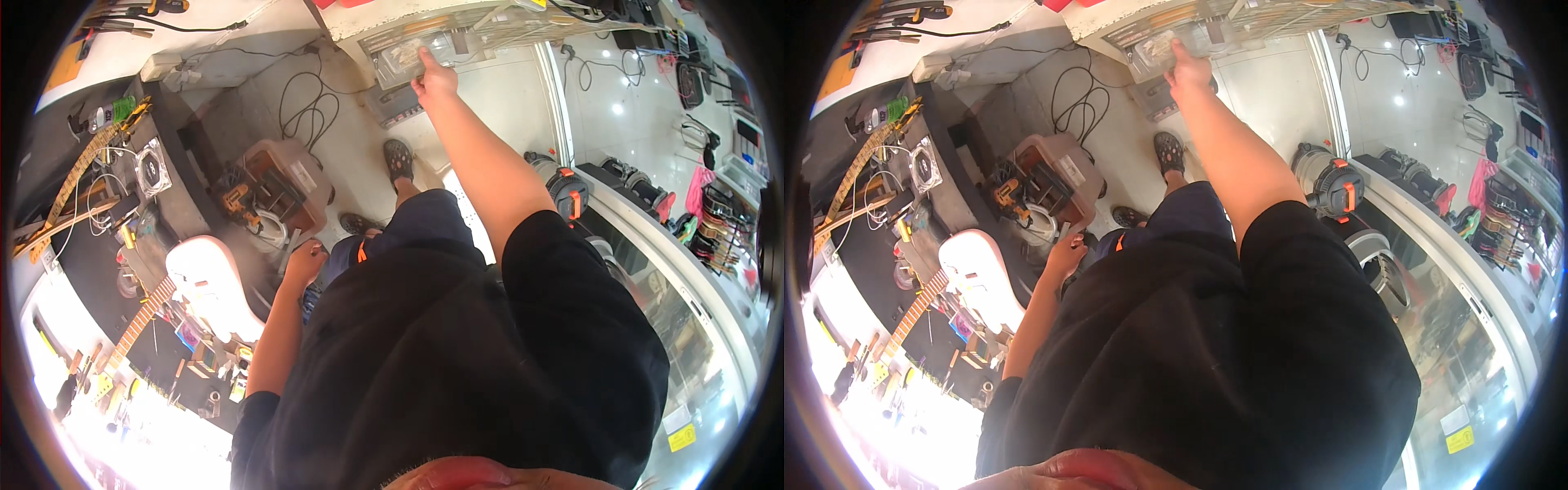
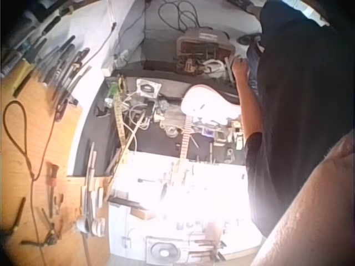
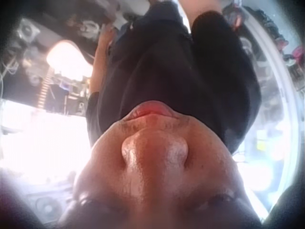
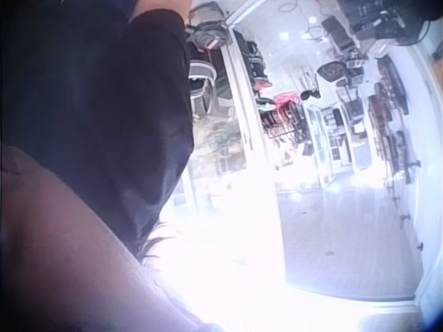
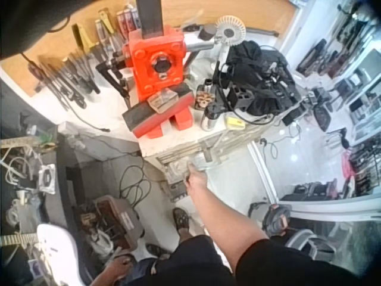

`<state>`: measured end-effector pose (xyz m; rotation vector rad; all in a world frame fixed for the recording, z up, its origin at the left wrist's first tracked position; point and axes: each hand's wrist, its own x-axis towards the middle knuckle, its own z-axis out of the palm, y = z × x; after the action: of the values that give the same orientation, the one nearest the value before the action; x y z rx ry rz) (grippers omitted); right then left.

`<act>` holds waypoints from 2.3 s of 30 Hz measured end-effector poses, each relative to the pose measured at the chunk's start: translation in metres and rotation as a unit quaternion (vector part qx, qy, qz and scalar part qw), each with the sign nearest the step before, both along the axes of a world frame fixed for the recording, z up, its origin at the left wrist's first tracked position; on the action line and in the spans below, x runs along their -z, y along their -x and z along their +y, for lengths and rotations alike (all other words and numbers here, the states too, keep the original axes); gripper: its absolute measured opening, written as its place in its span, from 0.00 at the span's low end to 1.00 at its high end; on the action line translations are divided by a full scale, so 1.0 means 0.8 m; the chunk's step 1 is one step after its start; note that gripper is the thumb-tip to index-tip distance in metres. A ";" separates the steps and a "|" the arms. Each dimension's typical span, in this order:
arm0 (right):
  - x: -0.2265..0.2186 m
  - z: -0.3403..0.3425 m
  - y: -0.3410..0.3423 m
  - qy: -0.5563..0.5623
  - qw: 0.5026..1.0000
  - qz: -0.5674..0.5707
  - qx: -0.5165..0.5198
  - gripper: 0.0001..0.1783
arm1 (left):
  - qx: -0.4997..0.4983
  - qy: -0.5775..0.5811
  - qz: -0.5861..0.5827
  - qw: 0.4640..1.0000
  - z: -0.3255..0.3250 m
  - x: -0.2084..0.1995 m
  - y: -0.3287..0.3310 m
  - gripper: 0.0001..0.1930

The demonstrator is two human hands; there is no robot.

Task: The person assembles a guitar bridge plate by inserting springs and screws into the individual bridge saddles and then walks to a parts organizer to retrieve small hardware components.

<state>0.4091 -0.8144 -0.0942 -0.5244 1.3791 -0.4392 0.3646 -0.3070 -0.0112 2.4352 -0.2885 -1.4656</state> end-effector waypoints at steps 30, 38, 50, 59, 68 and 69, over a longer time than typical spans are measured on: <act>-0.022 -0.002 0.000 0.015 0.997 0.076 0.003 0.21 | 0.004 -0.009 0.005 1.000 -0.003 0.019 0.005 0.26; -0.019 -0.005 0.001 0.009 0.996 0.016 0.087 0.23 | -0.019 0.006 -0.011 1.000 -0.007 0.007 -0.003 0.26; -0.083 0.003 -0.011 0.225 0.918 0.295 -0.144 0.57 | -0.039 -0.010 0.025 0.999 0.021 0.031 0.010 0.26; 0.000 0.002 0.010 0.220 0.956 0.145 -0.127 0.53 | -0.044 0.012 0.020 0.999 0.000 0.020 0.004 0.26; -0.023 0.037 0.084 0.165 0.967 0.115 -0.155 0.50 | -0.049 0.005 -0.015 0.999 0.023 0.013 0.010 0.25; -0.019 0.036 0.096 0.168 0.966 0.124 -0.151 0.51 | -0.052 -0.005 -0.005 0.999 0.025 0.015 0.009 0.25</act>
<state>0.3323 -0.7853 -0.0788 -1.0836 1.4373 -0.3667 0.3575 -0.2872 -0.0228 2.4263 -0.1551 -1.4154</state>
